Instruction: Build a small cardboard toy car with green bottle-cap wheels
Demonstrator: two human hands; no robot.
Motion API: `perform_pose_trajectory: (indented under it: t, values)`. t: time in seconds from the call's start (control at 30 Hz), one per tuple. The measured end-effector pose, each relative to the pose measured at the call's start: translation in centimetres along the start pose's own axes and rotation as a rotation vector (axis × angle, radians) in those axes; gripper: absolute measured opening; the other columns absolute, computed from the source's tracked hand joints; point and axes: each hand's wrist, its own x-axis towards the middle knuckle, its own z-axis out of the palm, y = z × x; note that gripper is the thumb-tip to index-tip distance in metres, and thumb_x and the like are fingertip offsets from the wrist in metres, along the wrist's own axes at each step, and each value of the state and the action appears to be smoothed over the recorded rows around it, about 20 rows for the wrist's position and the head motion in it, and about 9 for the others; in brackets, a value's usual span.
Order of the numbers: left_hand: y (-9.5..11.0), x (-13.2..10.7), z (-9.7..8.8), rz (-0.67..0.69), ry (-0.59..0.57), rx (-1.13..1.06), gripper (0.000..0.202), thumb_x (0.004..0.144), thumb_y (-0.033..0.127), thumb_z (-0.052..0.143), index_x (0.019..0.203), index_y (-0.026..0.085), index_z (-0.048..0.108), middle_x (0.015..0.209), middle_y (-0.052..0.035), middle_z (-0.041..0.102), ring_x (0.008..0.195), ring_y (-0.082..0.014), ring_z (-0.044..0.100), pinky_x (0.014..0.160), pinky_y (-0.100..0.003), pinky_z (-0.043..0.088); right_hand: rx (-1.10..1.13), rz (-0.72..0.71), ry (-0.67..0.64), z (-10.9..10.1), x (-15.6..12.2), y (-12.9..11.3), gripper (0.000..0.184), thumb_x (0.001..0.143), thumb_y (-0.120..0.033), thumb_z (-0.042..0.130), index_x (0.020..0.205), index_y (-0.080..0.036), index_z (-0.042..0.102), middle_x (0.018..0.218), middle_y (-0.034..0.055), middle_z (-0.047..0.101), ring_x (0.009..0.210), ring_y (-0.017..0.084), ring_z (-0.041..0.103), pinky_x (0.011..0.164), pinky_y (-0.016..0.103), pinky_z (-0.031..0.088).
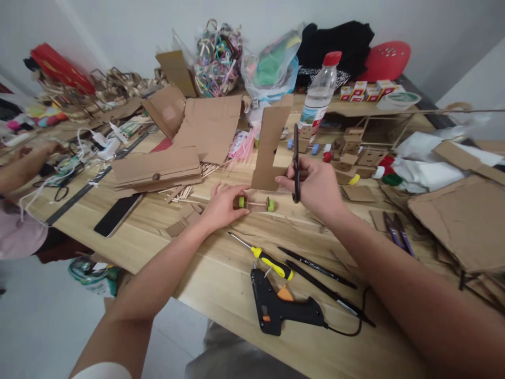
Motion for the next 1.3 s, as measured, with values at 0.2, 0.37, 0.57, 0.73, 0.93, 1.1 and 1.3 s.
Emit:
perform_pose_trajectory:
  t: [0.2, 0.37, 0.57, 0.73, 0.93, 1.1, 1.3]
  values:
    - [0.0, -0.1, 0.0, 0.007, 0.002, 0.000, 0.060, 0.075, 0.022, 0.079, 0.133, 0.027, 0.061, 0.117, -0.0038, 0.077, 0.123, -0.0287, 0.063, 0.124, -0.061, 0.017, -0.066, 0.081, -0.042, 1.0, 0.3, 1.6, 0.041, 0.056, -0.043, 0.083, 0.058, -0.024, 0.046, 0.054, -0.0053, 0.049, 0.053, 0.012, 0.044, 0.051, 0.027, 0.034]
    - [-0.2, 0.0, 0.2, 0.013, 0.012, 0.011, 0.055, 0.076, 0.024, 0.078, 0.128, 0.027, 0.064, 0.120, -0.0042, 0.076, 0.120, -0.0291, 0.064, 0.123, -0.061, 0.018, -0.069, 0.076, -0.068, 1.5, 0.3, 2.1, 0.034, 0.060, -0.034, 0.080, 0.059, -0.024, 0.047, 0.053, -0.0061, 0.049, 0.053, 0.013, 0.045, 0.052, 0.027, 0.034]
    - [-0.2, 0.0, 0.2, 0.024, 0.006, 0.012, 0.045, 0.075, 0.025, 0.078, 0.120, 0.027, 0.069, 0.118, -0.0039, 0.077, 0.117, -0.0295, 0.065, 0.122, -0.060, 0.020, -0.082, 0.085, -0.091, 1.5, 0.1, 2.4, 0.030, 0.063, -0.024, 0.077, 0.060, -0.024, 0.047, 0.054, -0.0064, 0.050, 0.053, 0.012, 0.046, 0.051, 0.026, 0.035]
    - [-0.5, 0.3, 0.2, 0.063, 0.033, -0.145, 0.040, 0.080, 0.034, 0.074, 0.119, 0.027, 0.070, 0.119, -0.0031, 0.077, 0.116, -0.0290, 0.067, 0.122, -0.057, 0.026, -0.091, 0.083, -0.098, 1.8, 0.0, 2.5, 0.032, 0.065, -0.024, 0.078, 0.060, -0.023, 0.046, 0.055, -0.0067, 0.049, 0.052, 0.011, 0.045, 0.051, 0.025, 0.035]
    - [-1.0, 1.1, 0.5, 0.065, 0.158, -0.321, 0.022, 0.091, 0.034, 0.060, 0.101, 0.024, 0.076, 0.113, -0.0052, 0.080, 0.108, -0.0270, 0.071, 0.116, -0.047, 0.041, -0.105, 0.082, -0.090, 2.0, 0.0, 2.4, 0.025, 0.066, -0.020, 0.073, 0.062, -0.023, 0.048, 0.057, -0.0055, 0.051, 0.054, 0.011, 0.046, 0.052, 0.025, 0.035]
    - [-1.1, 1.4, 0.6, 0.045, 0.137, -0.358, 0.018, 0.089, 0.034, 0.060, 0.088, 0.025, 0.075, 0.104, -0.0035, 0.081, 0.102, -0.0257, 0.073, 0.113, -0.045, 0.045, -0.096, 0.080, -0.096, 2.2, 0.0, 2.6, 0.027, 0.066, -0.024, 0.074, 0.062, -0.023, 0.048, 0.057, -0.0050, 0.052, 0.054, 0.012, 0.047, 0.052, 0.024, 0.035]
    - [-0.9, 1.5, 0.5, 0.068, 0.118, -0.322, 0.023, 0.091, 0.035, 0.055, 0.075, 0.024, 0.069, 0.085, 0.0000, 0.080, 0.084, -0.0218, 0.072, 0.118, -0.046, 0.039, -0.089, 0.084, -0.097, 2.3, 0.0, 2.6, 0.030, 0.065, -0.027, 0.076, 0.061, -0.024, 0.047, 0.057, -0.0045, 0.051, 0.055, 0.012, 0.046, 0.052, 0.025, 0.034]
